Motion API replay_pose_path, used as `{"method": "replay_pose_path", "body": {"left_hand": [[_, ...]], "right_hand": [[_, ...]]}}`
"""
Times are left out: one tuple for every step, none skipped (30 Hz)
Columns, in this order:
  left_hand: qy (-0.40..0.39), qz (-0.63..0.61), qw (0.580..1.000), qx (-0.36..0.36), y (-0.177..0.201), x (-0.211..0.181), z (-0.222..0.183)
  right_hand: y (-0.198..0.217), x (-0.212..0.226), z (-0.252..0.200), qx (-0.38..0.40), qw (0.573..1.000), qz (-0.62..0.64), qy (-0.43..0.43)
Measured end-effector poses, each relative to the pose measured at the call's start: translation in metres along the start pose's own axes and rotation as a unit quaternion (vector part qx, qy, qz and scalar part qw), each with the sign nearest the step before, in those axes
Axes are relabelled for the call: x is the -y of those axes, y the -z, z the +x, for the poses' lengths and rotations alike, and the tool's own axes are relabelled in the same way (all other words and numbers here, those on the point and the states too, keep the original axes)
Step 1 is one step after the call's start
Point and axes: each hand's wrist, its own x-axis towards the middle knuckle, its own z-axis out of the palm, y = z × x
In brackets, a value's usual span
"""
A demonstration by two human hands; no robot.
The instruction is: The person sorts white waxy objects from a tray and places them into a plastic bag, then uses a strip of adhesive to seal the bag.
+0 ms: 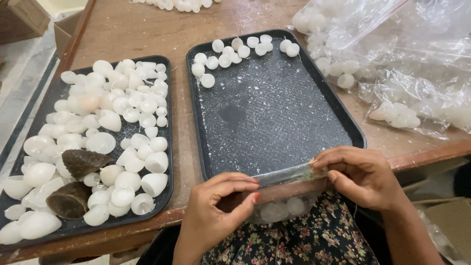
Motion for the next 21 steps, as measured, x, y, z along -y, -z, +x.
{"method": "replay_pose_path", "body": {"left_hand": [[-0.002, 0.0, 1.0, 0.0, -0.002, 0.001, 0.001], [0.034, 0.009, 0.999, -0.013, -0.004, 0.002, 0.001], [0.07, 0.019, 0.997, -0.026, -0.006, 0.003, 0.002], [0.068, 0.018, 0.997, -0.027, -0.006, 0.004, 0.002], [0.094, -0.004, 0.995, -0.038, -0.007, 0.005, 0.002], [0.12, -0.027, 0.991, -0.048, -0.007, 0.006, 0.002], [0.117, -0.027, 0.992, -0.049, -0.007, 0.009, 0.001], [0.135, -0.061, 0.987, -0.057, -0.008, 0.012, 0.0], [0.153, -0.095, 0.982, -0.065, -0.008, 0.014, -0.001], [0.149, -0.094, 0.982, -0.066, -0.009, 0.02, -0.002], [0.152, -0.144, 0.975, -0.071, -0.009, 0.025, -0.002], [0.154, -0.193, 0.966, -0.076, -0.01, 0.031, -0.003], [0.149, -0.192, 0.967, -0.077, -0.01, 0.03, -0.002], [0.144, -0.213, 0.963, -0.082, -0.01, 0.03, -0.002], [0.141, -0.234, 0.958, -0.088, -0.01, 0.029, -0.003], [0.138, -0.233, 0.959, -0.088, -0.01, 0.024, -0.004], [0.152, -0.228, 0.957, -0.094, -0.01, 0.019, -0.003], [0.166, -0.224, 0.955, -0.1, -0.009, 0.015, -0.002], [0.162, -0.222, 0.956, -0.1, -0.01, 0.011, -0.006], [0.155, -0.191, 0.965, -0.094, -0.01, 0.007, -0.009], [0.152, -0.16, 0.971, -0.087, -0.011, 0.004, -0.013]], "right_hand": [[-0.001, -0.003, 0.0, -0.001, 1.0, -0.001, 0.001], [-0.003, -0.007, -0.001, -0.006, 1.0, -0.024, -0.009], [-0.004, -0.01, -0.001, -0.011, 0.999, -0.046, -0.018], [-0.005, -0.008, 0.0, -0.011, 0.999, -0.047, -0.017], [-0.006, -0.006, 0.002, -0.016, 1.0, -0.016, -0.019], [-0.007, -0.004, 0.003, -0.021, 0.999, 0.015, -0.021], [-0.005, -0.01, 0.001, -0.022, 1.0, 0.014, -0.018], [-0.003, -0.016, 0.0, -0.02, 0.998, 0.058, 0.0], [-0.001, -0.022, -0.001, -0.018, 0.994, 0.102, 0.018], [0.0, -0.025, -0.002, -0.018, 0.995, 0.1, 0.022], [0.001, -0.029, -0.002, -0.026, 0.994, 0.096, 0.037], [0.003, -0.032, -0.003, -0.034, 0.994, 0.092, 0.053], [0.002, -0.03, -0.001, -0.035, 0.994, 0.091, 0.058], [0.001, -0.027, -0.001, -0.051, 0.993, 0.098, 0.037], [0.0, -0.025, -0.001, -0.066, 0.992, 0.106, 0.014], [-0.005, -0.019, -0.006, -0.067, 0.992, 0.105, 0.018], [-0.01, -0.014, -0.01, -0.101, 0.989, 0.104, -0.008], [-0.014, -0.009, -0.014, -0.135, 0.985, 0.103, -0.035], [-0.02, 0.004, -0.018, -0.135, 0.985, 0.103, -0.031], [-0.026, 0.016, -0.022, -0.153, 0.984, 0.088, -0.041], [-0.032, 0.028, -0.028, -0.171, 0.981, 0.073, -0.054]]}}
